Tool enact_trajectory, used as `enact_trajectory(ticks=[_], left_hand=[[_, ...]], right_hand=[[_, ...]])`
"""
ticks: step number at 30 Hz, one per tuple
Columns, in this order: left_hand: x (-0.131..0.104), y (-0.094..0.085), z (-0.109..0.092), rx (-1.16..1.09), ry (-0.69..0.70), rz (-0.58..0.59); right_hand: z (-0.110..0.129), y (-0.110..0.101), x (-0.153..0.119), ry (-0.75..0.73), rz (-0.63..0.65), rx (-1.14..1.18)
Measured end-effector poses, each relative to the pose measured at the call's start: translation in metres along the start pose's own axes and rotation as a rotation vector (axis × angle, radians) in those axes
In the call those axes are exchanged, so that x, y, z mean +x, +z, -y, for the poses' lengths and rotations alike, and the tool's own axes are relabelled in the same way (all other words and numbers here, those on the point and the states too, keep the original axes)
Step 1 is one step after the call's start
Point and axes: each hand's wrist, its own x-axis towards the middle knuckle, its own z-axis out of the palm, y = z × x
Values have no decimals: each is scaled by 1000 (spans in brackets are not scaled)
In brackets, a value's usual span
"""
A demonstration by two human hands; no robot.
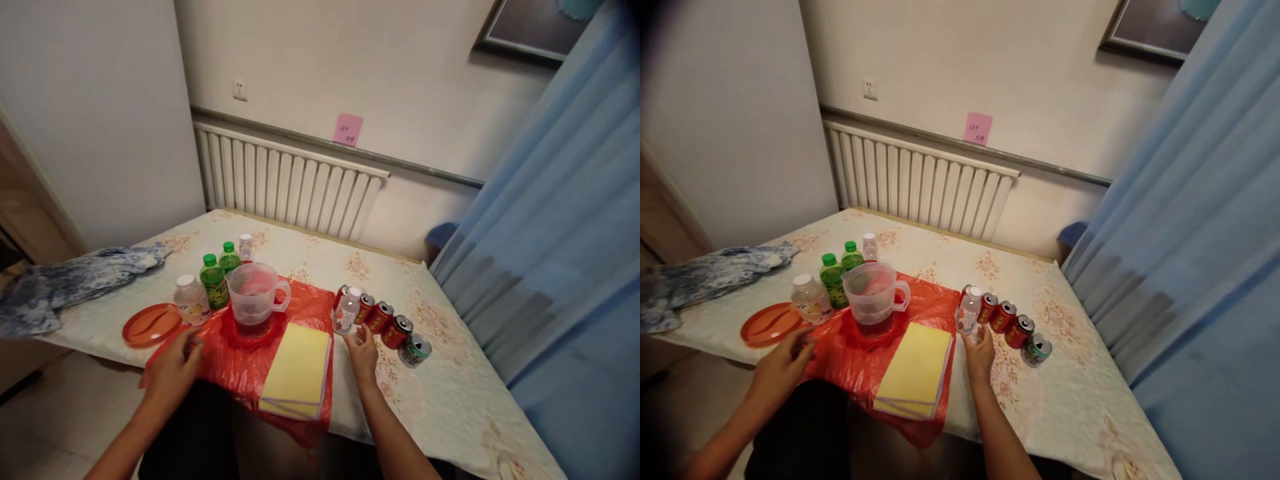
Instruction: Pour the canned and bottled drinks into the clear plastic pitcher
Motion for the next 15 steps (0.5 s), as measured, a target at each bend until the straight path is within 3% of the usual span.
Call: enact_trajectory(ticks=[3, 6, 11, 15], left_hand=[[-31, 26, -9, -94, -9, 83], [-51, 41, -20, -171, 7, 179], [-66, 53, -25, -256, 7, 277], [-69, 59, -24, -250, -7, 304]], right_hand=[[6, 19, 17, -26, -105, -77], [11, 39, 29, -5, -144, -84], [13, 64, 40, 65, -243, -92], [17, 71, 44, 43, -277, -89]])
